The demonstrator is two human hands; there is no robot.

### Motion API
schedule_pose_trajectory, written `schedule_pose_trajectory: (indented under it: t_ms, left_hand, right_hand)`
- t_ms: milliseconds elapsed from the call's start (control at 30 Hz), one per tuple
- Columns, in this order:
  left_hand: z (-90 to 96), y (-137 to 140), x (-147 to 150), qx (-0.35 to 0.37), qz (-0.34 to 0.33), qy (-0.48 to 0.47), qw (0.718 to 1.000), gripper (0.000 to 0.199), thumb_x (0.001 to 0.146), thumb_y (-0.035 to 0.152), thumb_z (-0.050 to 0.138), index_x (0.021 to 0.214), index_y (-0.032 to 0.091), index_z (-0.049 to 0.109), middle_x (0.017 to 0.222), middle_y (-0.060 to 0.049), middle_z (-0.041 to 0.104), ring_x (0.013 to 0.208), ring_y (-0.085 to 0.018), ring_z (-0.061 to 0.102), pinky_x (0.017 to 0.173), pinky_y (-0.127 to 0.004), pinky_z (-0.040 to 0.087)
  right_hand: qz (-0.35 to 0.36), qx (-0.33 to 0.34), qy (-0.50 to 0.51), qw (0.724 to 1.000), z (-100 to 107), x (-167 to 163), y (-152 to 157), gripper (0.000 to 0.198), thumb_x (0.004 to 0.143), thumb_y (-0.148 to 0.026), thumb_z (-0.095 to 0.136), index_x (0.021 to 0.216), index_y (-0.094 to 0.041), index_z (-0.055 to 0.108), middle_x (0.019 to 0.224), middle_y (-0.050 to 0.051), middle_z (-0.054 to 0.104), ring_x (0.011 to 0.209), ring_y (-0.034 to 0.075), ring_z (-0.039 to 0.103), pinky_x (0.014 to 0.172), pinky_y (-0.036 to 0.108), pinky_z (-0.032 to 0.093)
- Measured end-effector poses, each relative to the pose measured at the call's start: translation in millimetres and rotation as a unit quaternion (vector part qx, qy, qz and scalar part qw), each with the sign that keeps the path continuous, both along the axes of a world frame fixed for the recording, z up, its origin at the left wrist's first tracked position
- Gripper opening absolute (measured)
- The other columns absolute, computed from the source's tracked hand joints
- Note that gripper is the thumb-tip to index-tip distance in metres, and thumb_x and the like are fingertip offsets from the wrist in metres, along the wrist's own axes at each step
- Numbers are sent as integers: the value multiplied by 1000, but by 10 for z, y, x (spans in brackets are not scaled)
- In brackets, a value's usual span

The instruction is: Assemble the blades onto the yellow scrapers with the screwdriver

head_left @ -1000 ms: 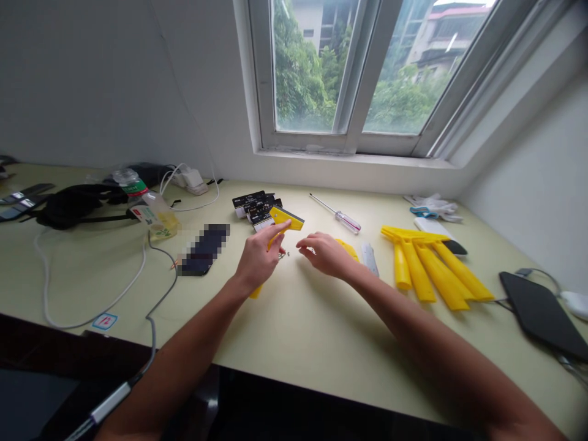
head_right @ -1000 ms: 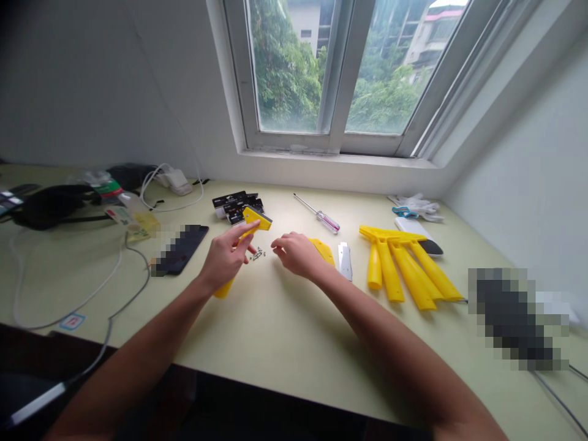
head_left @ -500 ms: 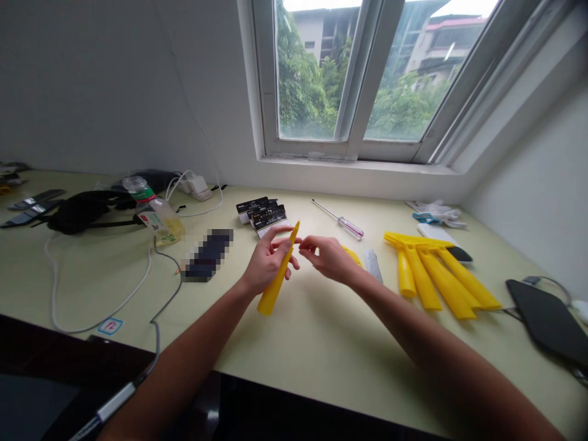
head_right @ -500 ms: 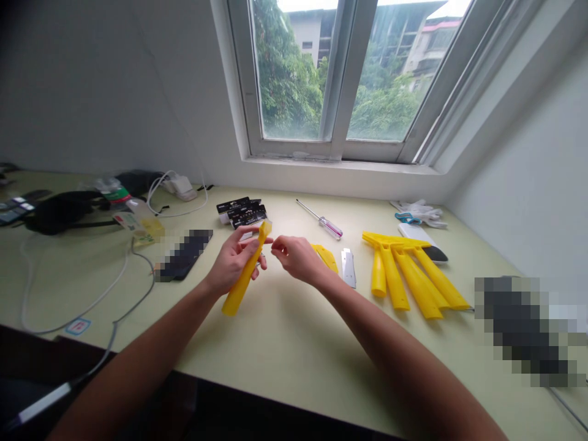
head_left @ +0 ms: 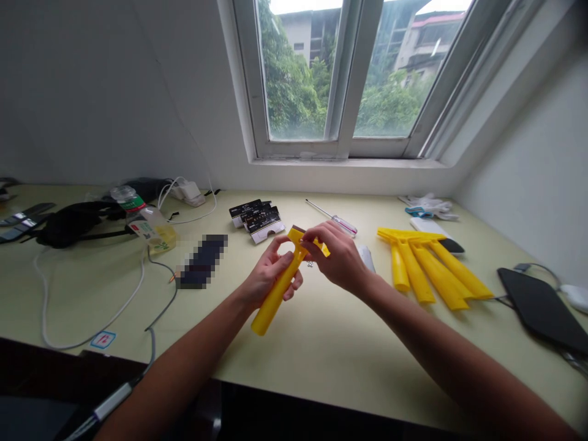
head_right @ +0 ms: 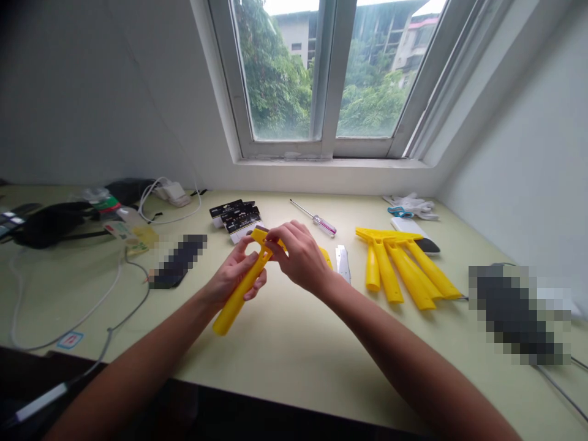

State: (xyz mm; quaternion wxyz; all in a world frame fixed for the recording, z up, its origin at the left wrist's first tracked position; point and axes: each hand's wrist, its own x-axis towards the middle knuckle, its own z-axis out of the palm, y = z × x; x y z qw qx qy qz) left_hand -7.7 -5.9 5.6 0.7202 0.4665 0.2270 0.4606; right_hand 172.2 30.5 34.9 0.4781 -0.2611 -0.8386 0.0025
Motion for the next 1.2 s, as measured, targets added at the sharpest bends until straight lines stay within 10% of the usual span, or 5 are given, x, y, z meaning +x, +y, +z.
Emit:
schedule_pose_trajectory:
  t_ms: [1200]
  left_hand:
    - [-40,4,85,14,13,47,999,37,89,45,61,108,28,34,104,-3,67,46,-9,60,36,-21,50]
  right_hand:
    - [65,-236,48,969,-64,58,95,9,84,-24,66,81,-20,58,89,3,58,78,14,59,73,31,51]
